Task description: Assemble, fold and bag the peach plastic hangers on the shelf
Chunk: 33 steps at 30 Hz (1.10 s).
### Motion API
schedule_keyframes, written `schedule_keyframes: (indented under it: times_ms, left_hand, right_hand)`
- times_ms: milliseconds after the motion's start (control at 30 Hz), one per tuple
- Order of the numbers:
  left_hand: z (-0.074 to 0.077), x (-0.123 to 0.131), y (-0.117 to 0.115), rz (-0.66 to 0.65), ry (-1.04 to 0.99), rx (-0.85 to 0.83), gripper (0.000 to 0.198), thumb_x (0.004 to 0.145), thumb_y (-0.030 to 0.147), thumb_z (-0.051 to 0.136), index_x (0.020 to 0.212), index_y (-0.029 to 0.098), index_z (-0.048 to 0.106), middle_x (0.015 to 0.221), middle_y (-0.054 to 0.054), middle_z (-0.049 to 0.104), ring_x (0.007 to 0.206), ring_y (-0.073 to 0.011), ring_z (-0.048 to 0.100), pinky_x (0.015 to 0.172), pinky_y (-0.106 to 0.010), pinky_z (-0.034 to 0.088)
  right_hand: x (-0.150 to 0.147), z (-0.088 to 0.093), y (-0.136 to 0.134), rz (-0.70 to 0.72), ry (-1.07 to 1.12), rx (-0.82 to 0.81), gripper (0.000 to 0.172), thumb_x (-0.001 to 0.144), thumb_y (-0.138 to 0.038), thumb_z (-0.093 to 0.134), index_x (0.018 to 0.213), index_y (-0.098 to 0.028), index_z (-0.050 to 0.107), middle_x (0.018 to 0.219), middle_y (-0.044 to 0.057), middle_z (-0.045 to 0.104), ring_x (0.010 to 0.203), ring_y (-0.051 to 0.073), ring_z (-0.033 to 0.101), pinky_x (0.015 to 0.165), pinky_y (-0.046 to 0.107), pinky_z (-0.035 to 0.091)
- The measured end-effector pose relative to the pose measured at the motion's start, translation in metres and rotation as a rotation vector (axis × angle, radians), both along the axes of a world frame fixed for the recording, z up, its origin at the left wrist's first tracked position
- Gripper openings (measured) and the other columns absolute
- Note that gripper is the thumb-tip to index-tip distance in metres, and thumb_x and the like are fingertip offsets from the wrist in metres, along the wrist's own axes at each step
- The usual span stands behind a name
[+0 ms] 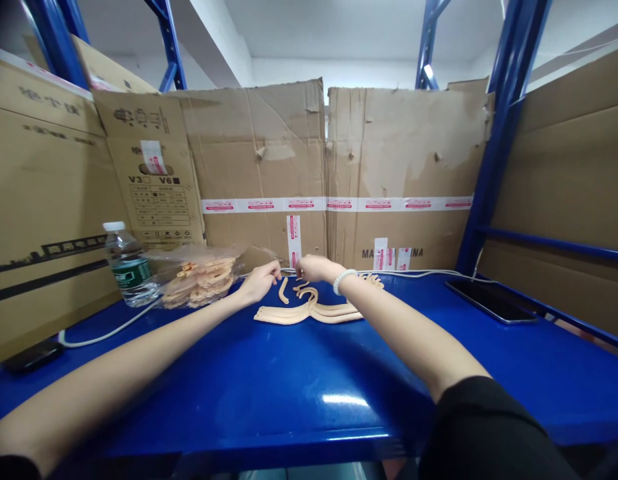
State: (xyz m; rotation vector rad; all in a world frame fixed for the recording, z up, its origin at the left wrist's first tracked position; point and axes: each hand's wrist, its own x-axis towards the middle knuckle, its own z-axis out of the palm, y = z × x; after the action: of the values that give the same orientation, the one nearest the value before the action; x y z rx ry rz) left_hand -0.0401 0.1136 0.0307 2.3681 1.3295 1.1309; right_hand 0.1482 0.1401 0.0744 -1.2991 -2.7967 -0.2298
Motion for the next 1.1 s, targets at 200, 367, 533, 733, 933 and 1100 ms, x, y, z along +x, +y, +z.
schedule_keyframes:
  times_ms: [200,367,533,733,933,1100]
  left_hand:
    - [-0.016,-0.004,0.010,-0.132,0.190,-0.016,0.024,0.061,0.005,0.044,0.070,0.022,0.058,0.076,-0.001,0.061,0.074,-0.0207,0.056,0.072,-0.031,0.043]
    - [-0.022,-0.010,0.011,-0.262,0.275,-0.022,0.038,0.057,0.001,0.049,0.083,0.023,0.066,0.094,-0.004,0.064,0.093,-0.0222,0.058,0.083,-0.030,0.044]
    - [-0.018,-0.011,0.017,-0.325,0.312,-0.047,0.018,0.066,0.010,0.060,0.077,0.023,0.067,0.088,-0.003,0.065,0.089,-0.0204,0.060,0.082,-0.028,0.044]
    - [-0.007,-0.015,0.015,-0.332,0.271,0.010,0.006,0.074,0.019,0.063,0.070,0.022,0.062,0.080,-0.002,0.063,0.088,-0.0204,0.059,0.085,-0.030,0.043]
    - [0.007,-0.021,-0.031,-0.245,0.109,0.093,0.018,0.091,0.021,0.041,0.092,0.020,0.059,0.077,-0.001,0.061,0.071,-0.0171,0.059,0.079,-0.032,0.045]
    - [0.006,0.001,-0.077,-0.394,-0.154,-0.049,0.018,0.089,0.029,0.047,0.094,0.018,0.060,0.090,-0.005,0.063,0.084,-0.0183,0.062,0.078,-0.030,0.049]
  right_hand:
    - [-0.028,-0.018,0.025,0.028,-0.130,-0.063,0.024,0.073,-0.009,0.063,0.094,-0.015,0.072,0.096,0.011,0.072,0.086,0.021,0.066,0.062,0.021,0.041]
    - [-0.031,-0.026,0.029,0.057,-0.151,-0.046,0.020,0.074,-0.015,0.065,0.092,-0.014,0.072,0.091,0.013,0.072,0.085,0.022,0.066,0.062,0.023,0.040]
    - [-0.026,-0.026,0.025,0.077,-0.097,0.018,0.018,0.075,-0.016,0.062,0.089,-0.016,0.072,0.095,0.012,0.071,0.089,0.023,0.065,0.066,0.023,0.040]
    - [0.000,-0.017,0.002,-0.015,0.153,0.184,0.022,0.079,-0.023,0.055,0.097,-0.017,0.067,0.091,0.009,0.071,0.085,0.022,0.064,0.065,0.024,0.039]
    - [0.043,-0.019,-0.061,-0.093,0.594,0.222,0.028,0.090,-0.033,0.040,0.094,-0.014,0.060,0.064,0.003,0.063,0.057,0.013,0.056,0.055,0.022,0.038]
    - [0.051,-0.026,-0.104,-0.005,1.183,-0.120,0.030,0.082,-0.044,0.054,0.088,-0.016,0.058,0.049,-0.003,0.055,0.041,0.010,0.049,0.044,0.022,0.040]
